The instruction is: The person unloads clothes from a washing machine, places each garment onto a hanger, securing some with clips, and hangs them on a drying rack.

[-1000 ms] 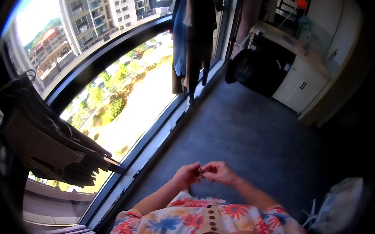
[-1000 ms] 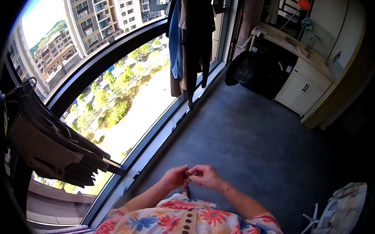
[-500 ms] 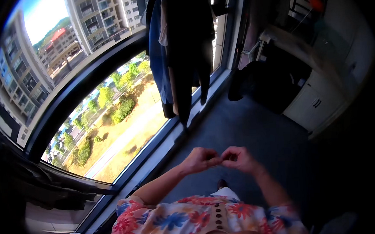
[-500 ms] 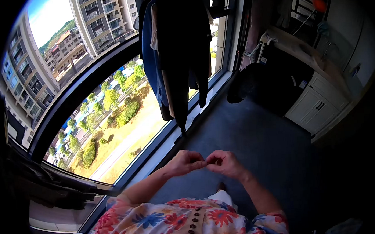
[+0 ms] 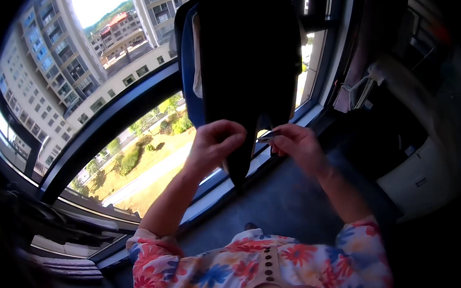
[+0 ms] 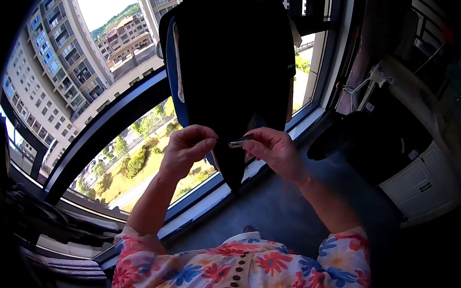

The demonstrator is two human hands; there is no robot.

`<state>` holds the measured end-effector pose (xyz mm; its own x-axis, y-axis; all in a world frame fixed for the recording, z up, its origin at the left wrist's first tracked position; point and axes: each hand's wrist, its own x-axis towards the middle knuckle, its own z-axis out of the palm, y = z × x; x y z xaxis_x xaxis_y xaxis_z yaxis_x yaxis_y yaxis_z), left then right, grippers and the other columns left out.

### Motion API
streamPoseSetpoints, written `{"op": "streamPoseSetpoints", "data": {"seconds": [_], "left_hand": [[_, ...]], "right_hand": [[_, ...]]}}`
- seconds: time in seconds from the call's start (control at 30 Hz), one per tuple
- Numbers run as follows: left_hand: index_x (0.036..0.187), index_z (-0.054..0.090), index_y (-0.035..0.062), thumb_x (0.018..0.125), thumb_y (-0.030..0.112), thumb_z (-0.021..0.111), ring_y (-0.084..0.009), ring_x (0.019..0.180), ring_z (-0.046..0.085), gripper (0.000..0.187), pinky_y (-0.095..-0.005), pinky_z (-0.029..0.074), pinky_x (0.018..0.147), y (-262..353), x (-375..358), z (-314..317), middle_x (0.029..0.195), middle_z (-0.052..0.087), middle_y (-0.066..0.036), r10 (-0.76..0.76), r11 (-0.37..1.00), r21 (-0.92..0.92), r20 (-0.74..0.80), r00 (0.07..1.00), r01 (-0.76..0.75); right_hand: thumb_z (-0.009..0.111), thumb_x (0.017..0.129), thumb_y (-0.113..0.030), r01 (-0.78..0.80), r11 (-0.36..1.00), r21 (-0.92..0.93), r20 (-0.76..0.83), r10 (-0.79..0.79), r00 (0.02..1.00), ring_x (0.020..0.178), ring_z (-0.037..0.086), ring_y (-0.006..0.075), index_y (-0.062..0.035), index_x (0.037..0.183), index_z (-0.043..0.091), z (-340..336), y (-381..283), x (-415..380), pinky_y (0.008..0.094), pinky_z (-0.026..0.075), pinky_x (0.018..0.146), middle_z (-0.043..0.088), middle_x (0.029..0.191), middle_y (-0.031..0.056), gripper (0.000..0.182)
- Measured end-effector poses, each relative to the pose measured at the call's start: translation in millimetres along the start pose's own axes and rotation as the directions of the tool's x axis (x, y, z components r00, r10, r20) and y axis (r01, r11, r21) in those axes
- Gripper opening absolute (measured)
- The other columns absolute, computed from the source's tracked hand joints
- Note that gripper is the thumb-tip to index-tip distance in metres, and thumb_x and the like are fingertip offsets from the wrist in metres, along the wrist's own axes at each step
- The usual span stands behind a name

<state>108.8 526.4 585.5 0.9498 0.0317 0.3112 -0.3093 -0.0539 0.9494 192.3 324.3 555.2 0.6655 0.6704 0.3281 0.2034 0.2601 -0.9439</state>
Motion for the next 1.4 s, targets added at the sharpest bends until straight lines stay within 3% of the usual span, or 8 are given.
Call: {"op": "streamPoseSetpoints", "data": {"seconds": [0.2, 0.33, 0.47, 0.7, 0.73, 0.87, 1.07, 1.4], "left_hand": [[0.106, 0.055, 0.0008, 0.078, 0.025, 0.064, -0.0011, 0.045, 0.040, 0.038, -0.0147, 0.031, 0.039, 112, 124, -86, 0.057, 0.047, 0.003, 0.464, 0.684, 0.670, -0.098, 0.880, -0.287], [0.094, 0.062, 0.0030, 0.075, 0.047, 0.060, -0.0110, 0.061, 0.056, 0.048, -0.0243, 0.043, 0.052, 155, 190, -111, 0.068, 0.058, -0.004, 0.295, 0.196, 0.971, 0.072, 0.953, -0.134], [0.088, 0.064, 0.0053, 0.077, 0.043, 0.059, -0.0150, 0.066, 0.059, 0.039, -0.0274, 0.047, 0.060, 162, 231, -79, 0.072, 0.061, -0.007, 0.001, -0.117, 0.978, -0.176, 0.984, 0.175], [0.086, 0.065, 0.0059, 0.073, 0.031, 0.067, -0.0151, 0.071, 0.059, 0.028, -0.0277, 0.047, 0.068, 142, 221, -64, 0.074, 0.062, -0.006, 0.224, 0.296, 0.887, -0.424, 0.877, 0.354], [0.087, 0.065, 0.0061, 0.072, 0.029, 0.068, -0.0151, 0.071, 0.059, 0.028, -0.0279, 0.047, 0.069, 141, 215, -65, 0.074, 0.062, -0.006, 0.228, 0.371, 0.844, -0.487, 0.843, 0.387], [0.086, 0.066, 0.0068, 0.071, 0.012, 0.069, -0.0124, 0.068, 0.059, 0.016, -0.0218, 0.046, 0.065, 137, 208, -55, 0.071, 0.062, -0.003, 0.308, 0.562, 0.783, -0.497, 0.811, 0.267], [0.084, 0.066, 0.0074, 0.070, 0.007, 0.069, -0.0092, 0.066, 0.054, 0.014, -0.0192, 0.043, 0.062, 129, 206, -42, 0.072, 0.060, 0.000, 0.497, 0.341, 0.909, -0.390, 0.775, 0.239], [0.080, 0.066, 0.0058, 0.068, 0.007, 0.070, -0.0062, 0.061, 0.049, 0.012, -0.0185, 0.037, 0.055, 130, 206, -43, 0.066, 0.055, 0.002, 0.573, 0.290, 0.939, -0.326, 0.752, 0.185]], "right_hand": [[0.059, 0.081, -0.021, 0.215, 0.963, -0.162, 0.092, -0.202, 0.975, 0.069, 0.055, 0.0058, -0.0052, 0.098, 0.058, -82, -51, 103, 0.0174, 0.046, 0.061, 0.060, 0.078, 0.0008, 0.023], [0.061, 0.079, -0.023, 0.390, 0.861, -0.326, 0.208, -0.337, 0.918, 0.068, 0.056, 0.0061, -0.0065, 0.098, 0.059, -123, -84, 174, 0.0177, 0.046, 0.060, 0.061, 0.077, 0.0014, 0.025], [0.061, 0.078, -0.030, 0.612, 0.712, -0.345, 0.376, -0.492, 0.785, 0.071, 0.059, 0.0087, -0.0090, 0.099, 0.059, -164, -101, 248, 0.0192, 0.048, 0.059, 0.063, 0.082, 0.0033, 0.030], [0.060, 0.079, -0.032, 0.654, 0.677, -0.336, 0.661, -0.325, 0.676, 0.073, 0.058, 0.0097, -0.0110, 0.105, 0.057, -173, -138, 351, 0.0211, 0.048, 0.061, 0.060, 0.083, 0.0042, 0.034], [0.061, 0.080, -0.025, 0.803, 0.573, -0.166, 0.659, -0.541, 0.522, 0.073, 0.059, 0.0114, -0.0103, 0.102, 0.059, -157, -132, 364, 0.0206, 0.049, 0.061, 0.061, 0.089, 0.0060, 0.027], [0.064, 0.076, -0.008, 0.541, 0.841, 0.020, 0.761, -0.364, 0.537, 0.070, 0.057, 0.0074, 0.0000, 0.088, 0.061, -118, -164, 371, 0.0177, 0.045, 0.065, 0.062, 0.078, 0.0042, 0.014], [0.063, 0.077, -0.010, 0.602, 0.783, 0.153, 0.890, -0.374, 0.260, 0.068, 0.056, 0.0070, 0.0004, 0.083, 0.064, -90, -178, 378, 0.0188, 0.044, 0.063, 0.064, 0.075, 0.0044, 0.013], [0.067, 0.073, -0.011, 0.813, 0.582, 0.013, 0.904, -0.355, 0.240, 0.061, 0.051, 0.0037, -0.0019, 0.078, 0.066, -64, -184, 392, 0.0178, 0.038, 0.054, 0.061, 0.066, 0.0006, 0.010]]}}
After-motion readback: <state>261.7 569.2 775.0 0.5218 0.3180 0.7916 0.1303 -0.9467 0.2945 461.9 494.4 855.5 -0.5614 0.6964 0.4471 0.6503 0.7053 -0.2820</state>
